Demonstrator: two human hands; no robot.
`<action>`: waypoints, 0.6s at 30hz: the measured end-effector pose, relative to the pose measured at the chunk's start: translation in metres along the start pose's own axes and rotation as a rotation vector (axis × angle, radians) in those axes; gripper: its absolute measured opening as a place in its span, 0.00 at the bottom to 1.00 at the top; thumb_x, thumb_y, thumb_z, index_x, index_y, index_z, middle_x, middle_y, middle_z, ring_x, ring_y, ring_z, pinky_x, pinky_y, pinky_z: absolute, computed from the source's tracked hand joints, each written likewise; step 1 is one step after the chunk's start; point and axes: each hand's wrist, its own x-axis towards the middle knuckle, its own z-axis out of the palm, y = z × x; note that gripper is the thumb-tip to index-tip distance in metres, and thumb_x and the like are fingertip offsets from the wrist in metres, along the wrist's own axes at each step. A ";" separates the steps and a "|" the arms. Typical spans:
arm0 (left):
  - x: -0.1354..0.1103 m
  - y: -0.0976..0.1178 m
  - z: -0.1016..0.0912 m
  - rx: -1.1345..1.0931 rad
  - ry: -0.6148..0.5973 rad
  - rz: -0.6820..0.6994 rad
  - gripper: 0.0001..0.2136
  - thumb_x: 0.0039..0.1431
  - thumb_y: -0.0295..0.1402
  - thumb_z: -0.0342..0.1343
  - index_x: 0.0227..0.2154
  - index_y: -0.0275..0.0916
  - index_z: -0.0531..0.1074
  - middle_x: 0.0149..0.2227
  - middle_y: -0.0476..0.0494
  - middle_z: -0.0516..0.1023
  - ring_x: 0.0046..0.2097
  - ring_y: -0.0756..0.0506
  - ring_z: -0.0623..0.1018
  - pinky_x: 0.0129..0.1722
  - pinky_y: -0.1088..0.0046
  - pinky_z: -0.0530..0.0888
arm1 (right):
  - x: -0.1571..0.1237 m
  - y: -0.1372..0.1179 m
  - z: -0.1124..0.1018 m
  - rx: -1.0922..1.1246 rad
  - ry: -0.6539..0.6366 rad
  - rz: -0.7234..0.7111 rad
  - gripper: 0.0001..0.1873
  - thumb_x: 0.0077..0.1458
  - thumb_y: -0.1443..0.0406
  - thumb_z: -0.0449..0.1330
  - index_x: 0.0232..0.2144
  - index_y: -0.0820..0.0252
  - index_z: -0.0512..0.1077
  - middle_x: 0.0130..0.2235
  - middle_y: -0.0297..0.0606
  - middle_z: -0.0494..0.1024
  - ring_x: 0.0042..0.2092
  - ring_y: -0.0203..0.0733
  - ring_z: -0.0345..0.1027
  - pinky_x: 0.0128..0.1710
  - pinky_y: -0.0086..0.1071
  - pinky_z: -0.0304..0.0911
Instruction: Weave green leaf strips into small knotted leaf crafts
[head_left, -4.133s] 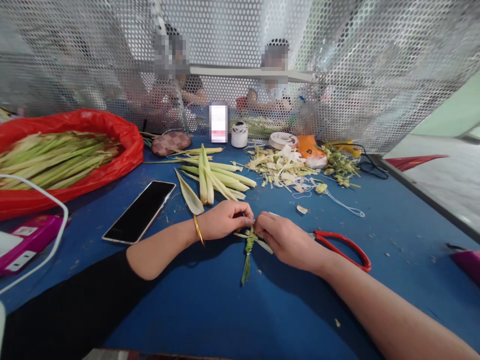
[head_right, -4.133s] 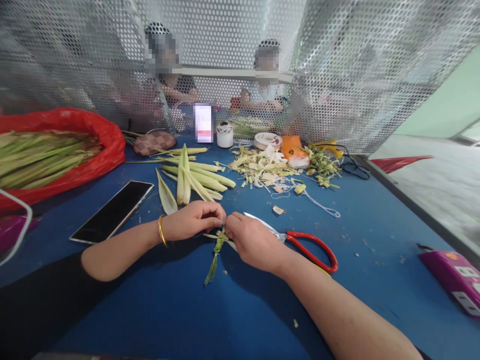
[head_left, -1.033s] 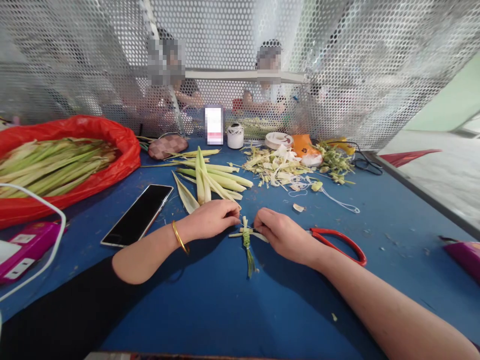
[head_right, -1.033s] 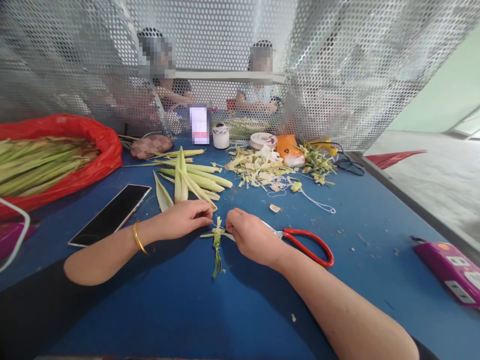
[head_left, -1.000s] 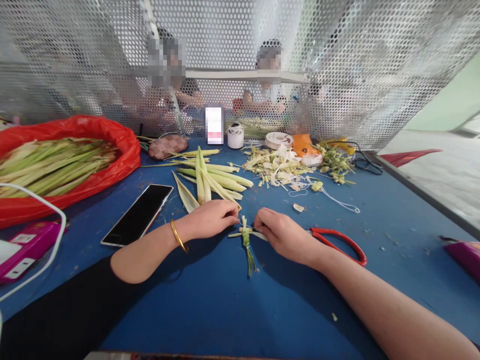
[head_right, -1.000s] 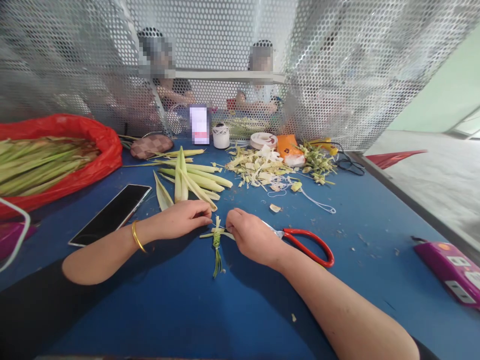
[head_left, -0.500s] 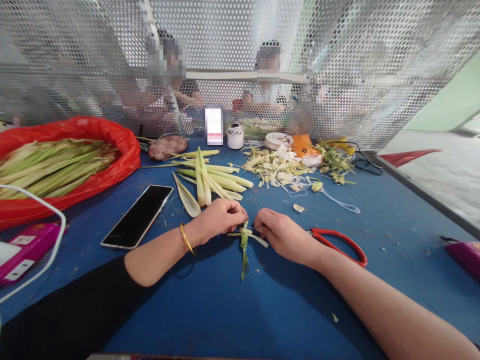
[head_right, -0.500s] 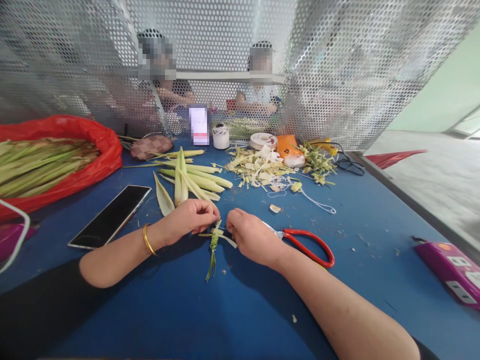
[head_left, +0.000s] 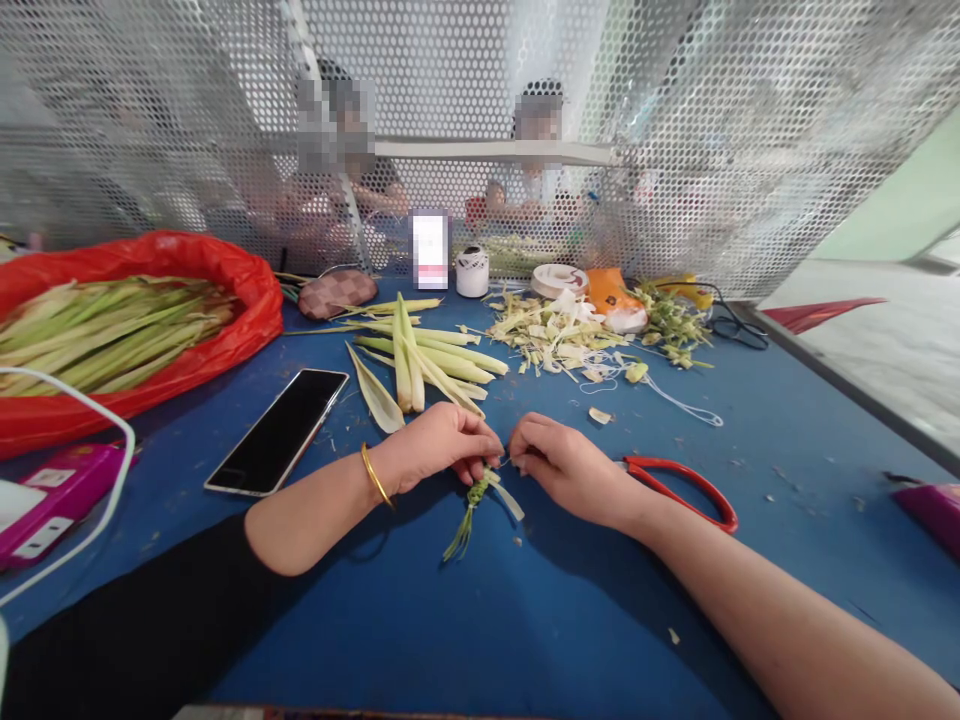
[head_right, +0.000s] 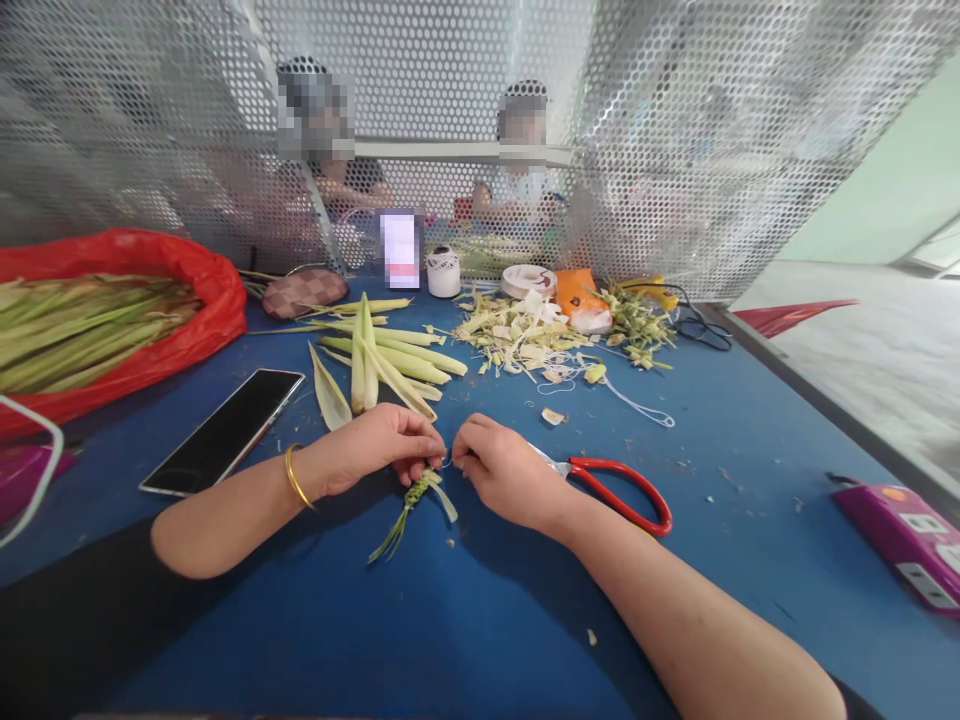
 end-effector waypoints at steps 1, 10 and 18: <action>0.000 0.000 0.000 -0.010 -0.008 -0.009 0.07 0.50 0.34 0.61 0.27 0.34 0.75 0.26 0.47 0.77 0.25 0.53 0.74 0.25 0.79 0.72 | 0.000 0.000 0.000 0.022 0.004 0.000 0.12 0.51 0.79 0.51 0.27 0.58 0.64 0.32 0.33 0.67 0.34 0.35 0.62 0.35 0.30 0.58; -0.004 0.006 0.003 0.007 0.010 -0.033 0.03 0.46 0.26 0.61 0.26 0.33 0.78 0.21 0.49 0.76 0.24 0.52 0.74 0.26 0.78 0.71 | 0.002 -0.004 0.003 0.189 0.111 0.046 0.08 0.53 0.73 0.56 0.25 0.59 0.70 0.32 0.34 0.70 0.35 0.36 0.65 0.36 0.30 0.60; -0.003 0.001 0.003 0.030 0.023 0.024 0.03 0.47 0.29 0.61 0.24 0.35 0.75 0.21 0.51 0.74 0.23 0.53 0.73 0.25 0.78 0.70 | 0.005 -0.004 0.004 0.408 0.169 0.198 0.07 0.55 0.69 0.55 0.33 0.59 0.74 0.35 0.35 0.73 0.31 0.34 0.67 0.30 0.29 0.65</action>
